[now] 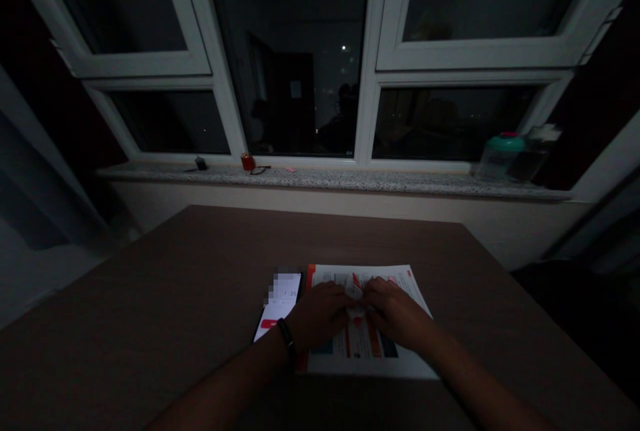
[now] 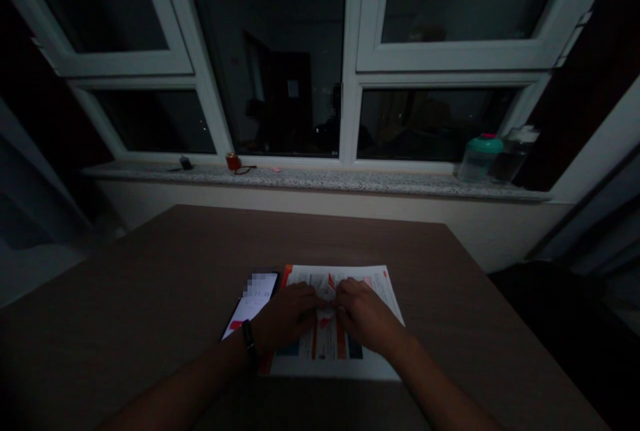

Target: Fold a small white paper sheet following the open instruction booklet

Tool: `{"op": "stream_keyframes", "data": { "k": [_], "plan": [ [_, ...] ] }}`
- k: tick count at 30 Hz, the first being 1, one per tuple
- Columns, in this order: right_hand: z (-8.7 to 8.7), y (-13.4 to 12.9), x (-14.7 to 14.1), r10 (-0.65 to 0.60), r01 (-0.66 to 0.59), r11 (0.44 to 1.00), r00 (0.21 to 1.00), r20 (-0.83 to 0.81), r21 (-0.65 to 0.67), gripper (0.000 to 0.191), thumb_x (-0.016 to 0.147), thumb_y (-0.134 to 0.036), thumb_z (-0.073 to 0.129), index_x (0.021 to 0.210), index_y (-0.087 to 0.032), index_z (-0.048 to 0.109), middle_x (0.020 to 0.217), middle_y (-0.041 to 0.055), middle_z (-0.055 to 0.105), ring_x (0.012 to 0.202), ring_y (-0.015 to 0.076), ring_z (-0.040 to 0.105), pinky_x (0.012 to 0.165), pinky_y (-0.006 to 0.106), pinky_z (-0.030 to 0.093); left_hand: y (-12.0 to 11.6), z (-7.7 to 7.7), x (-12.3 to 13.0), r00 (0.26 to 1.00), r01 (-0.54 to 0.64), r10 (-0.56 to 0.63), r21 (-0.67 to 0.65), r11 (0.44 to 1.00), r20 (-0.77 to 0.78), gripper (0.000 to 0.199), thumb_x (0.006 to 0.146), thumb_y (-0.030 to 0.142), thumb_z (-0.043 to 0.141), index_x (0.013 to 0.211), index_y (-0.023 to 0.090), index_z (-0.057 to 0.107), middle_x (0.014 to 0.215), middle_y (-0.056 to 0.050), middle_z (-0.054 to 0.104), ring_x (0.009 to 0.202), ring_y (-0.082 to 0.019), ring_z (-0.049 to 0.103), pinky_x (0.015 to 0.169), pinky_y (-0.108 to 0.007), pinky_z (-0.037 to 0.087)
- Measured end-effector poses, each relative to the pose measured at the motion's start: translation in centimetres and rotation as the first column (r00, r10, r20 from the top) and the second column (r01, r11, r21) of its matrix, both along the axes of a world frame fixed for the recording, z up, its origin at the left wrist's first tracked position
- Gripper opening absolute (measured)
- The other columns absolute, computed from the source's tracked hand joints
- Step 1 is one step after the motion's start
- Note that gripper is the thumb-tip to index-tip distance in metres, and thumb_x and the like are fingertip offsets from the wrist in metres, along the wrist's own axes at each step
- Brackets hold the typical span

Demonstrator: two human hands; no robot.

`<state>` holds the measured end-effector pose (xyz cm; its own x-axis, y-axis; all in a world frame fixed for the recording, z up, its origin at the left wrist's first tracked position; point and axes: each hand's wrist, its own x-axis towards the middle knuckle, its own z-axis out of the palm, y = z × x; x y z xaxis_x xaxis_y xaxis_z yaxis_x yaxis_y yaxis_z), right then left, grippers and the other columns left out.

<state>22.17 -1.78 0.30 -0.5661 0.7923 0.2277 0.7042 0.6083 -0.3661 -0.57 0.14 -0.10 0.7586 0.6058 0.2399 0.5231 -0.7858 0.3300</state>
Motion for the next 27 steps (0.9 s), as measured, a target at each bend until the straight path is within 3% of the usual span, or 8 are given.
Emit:
{"op": "stream_keyframes", "data": {
  "k": [4,11,19,22,27],
  "plan": [
    [-0.5,0.1,0.2,0.025,-0.024,0.999,0.999,-0.024,0.036,0.018,0.086,-0.013,0.058,0.101,-0.02,0.065,0.104,0.007,0.059,0.102,0.0245,0.053,0.092,0.041,0.041,0.3,-0.6,0.0,0.999,-0.001,0.003,-0.037,0.999,0.04,0.031,0.088,0.01,0.056,0.115,0.023,0.062,0.108,-0.005,0.064,0.103,-0.023,0.056,0.09,-0.035,0.043],
    [-1.3,1.0,0.5,0.197,-0.199,0.978,0.98,0.041,0.061,0.021,0.097,-0.012,0.045,0.099,-0.018,0.065,0.096,0.0071,0.06,0.092,0.0209,0.052,0.082,0.033,0.044,0.5,-0.6,0.2,1.0,-0.011,0.011,-0.004,1.0,-0.015,0.017,0.085,0.006,0.058,0.096,0.019,0.061,0.098,-0.004,0.063,0.094,-0.022,0.056,0.086,-0.032,0.044],
    [-0.9,0.6,0.4,0.201,-0.207,0.978,0.974,0.103,0.042,0.021,0.093,-0.01,0.046,0.099,-0.019,0.064,0.099,0.0071,0.059,0.094,0.0206,0.052,0.083,0.031,0.045,0.1,0.2,0.4,0.994,0.074,-0.065,0.096,0.993,-0.093,0.017,0.095,0.008,0.049,0.09,0.018,0.062,0.1,-0.006,0.063,0.095,-0.021,0.056,0.086,-0.033,0.044],
    [-0.6,0.3,0.5,0.18,-0.186,0.982,0.976,0.124,0.04,0.022,0.092,-0.011,0.046,0.1,-0.019,0.065,0.097,0.007,0.06,0.092,0.0212,0.054,0.082,0.032,0.045,-0.1,0.5,0.2,0.99,0.109,-0.101,0.084,0.991,-0.094,0.02,0.092,0.005,0.049,0.095,0.018,0.064,0.102,-0.006,0.065,0.097,-0.022,0.056,0.087,-0.033,0.044],
    [0.6,-0.3,0.6,0.192,-0.199,0.979,0.973,0.131,0.042,0.022,0.088,-0.012,0.051,0.102,-0.019,0.068,0.094,0.0069,0.064,0.09,0.0223,0.057,0.084,0.035,0.043,-0.4,0.6,-0.2,0.993,0.067,-0.065,0.024,0.997,-0.103,0.026,0.084,0.002,0.053,0.101,0.019,0.064,0.101,-0.005,0.066,0.096,-0.023,0.058,0.086,-0.034,0.044]
  ]
}}
